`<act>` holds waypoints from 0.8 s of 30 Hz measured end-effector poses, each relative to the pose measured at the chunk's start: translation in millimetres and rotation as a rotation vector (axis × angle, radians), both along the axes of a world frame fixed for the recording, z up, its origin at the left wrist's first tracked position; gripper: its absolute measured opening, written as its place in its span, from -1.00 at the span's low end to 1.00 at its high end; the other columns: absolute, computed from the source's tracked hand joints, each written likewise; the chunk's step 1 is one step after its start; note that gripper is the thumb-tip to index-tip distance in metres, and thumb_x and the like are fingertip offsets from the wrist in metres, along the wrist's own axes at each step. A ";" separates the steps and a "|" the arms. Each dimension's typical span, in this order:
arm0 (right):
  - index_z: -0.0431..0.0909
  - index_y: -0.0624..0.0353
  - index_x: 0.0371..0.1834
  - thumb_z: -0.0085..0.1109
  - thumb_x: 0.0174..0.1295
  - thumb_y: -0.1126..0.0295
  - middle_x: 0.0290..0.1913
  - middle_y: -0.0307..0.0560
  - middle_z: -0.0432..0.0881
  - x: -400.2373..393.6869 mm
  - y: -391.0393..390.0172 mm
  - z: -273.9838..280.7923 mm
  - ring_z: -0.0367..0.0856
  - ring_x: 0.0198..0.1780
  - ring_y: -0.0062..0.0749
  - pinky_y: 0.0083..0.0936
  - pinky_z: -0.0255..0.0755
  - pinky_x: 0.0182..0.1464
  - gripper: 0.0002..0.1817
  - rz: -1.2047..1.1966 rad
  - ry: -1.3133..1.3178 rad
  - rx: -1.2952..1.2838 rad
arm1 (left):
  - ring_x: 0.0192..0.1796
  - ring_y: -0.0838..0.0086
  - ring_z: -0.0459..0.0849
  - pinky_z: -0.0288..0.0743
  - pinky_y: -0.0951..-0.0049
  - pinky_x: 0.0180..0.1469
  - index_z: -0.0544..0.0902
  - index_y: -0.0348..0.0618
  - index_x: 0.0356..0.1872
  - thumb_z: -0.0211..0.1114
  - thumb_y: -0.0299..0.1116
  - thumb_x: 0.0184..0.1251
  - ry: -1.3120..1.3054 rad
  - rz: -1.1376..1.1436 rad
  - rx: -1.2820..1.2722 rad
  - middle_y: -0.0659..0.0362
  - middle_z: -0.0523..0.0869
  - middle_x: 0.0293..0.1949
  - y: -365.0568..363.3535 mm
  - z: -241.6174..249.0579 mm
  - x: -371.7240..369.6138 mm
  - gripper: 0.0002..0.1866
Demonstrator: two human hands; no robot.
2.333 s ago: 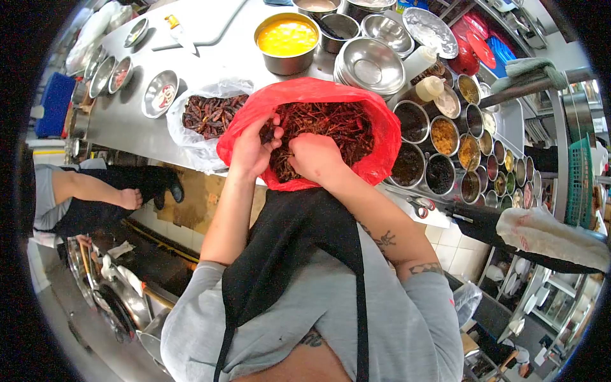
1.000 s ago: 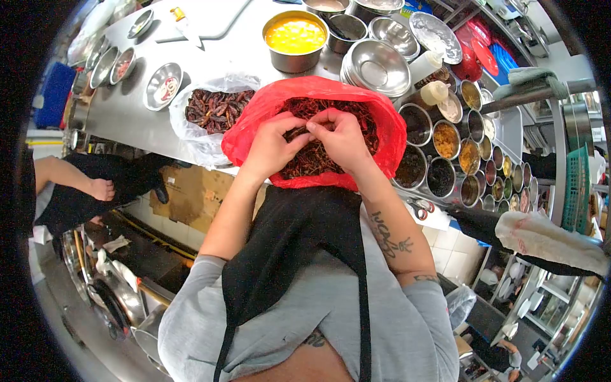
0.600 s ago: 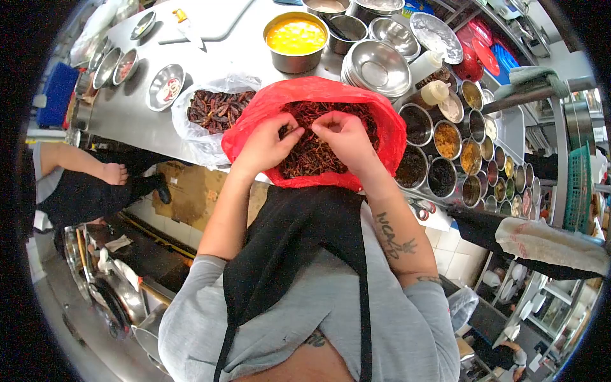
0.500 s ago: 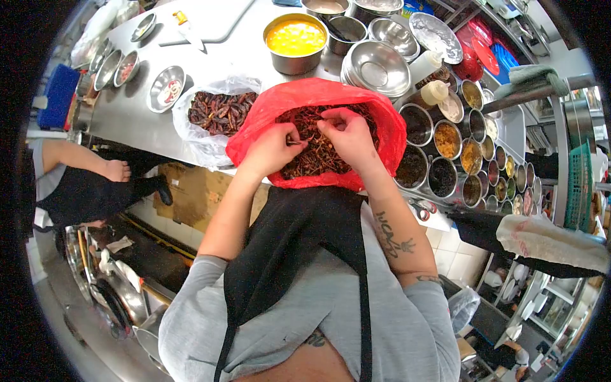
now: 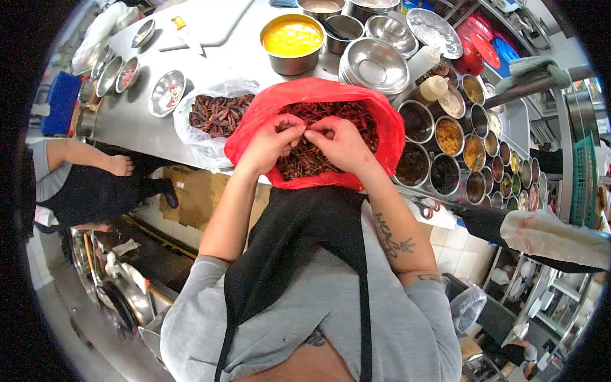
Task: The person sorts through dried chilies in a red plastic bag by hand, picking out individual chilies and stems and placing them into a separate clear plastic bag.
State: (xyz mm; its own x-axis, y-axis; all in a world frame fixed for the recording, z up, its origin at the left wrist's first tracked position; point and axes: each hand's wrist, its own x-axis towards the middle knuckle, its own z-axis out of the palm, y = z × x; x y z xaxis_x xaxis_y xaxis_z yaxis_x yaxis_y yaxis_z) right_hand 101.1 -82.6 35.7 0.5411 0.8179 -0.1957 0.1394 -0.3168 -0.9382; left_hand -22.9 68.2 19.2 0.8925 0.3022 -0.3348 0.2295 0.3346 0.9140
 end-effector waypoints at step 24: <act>0.65 -0.01 0.05 0.17 0.16 0.38 0.25 0.03 0.44 -21.6 21.5 -13.0 0.32 0.40 0.02 -0.06 0.37 0.32 -0.65 0.442 -0.874 -0.422 | -0.49 0.49 0.41 0.19 0.50 -0.49 0.52 -0.08 -0.30 0.08 -0.22 0.53 -0.297 0.416 -0.642 0.30 0.42 -0.55 22.4 -9.7 -4.4 -0.79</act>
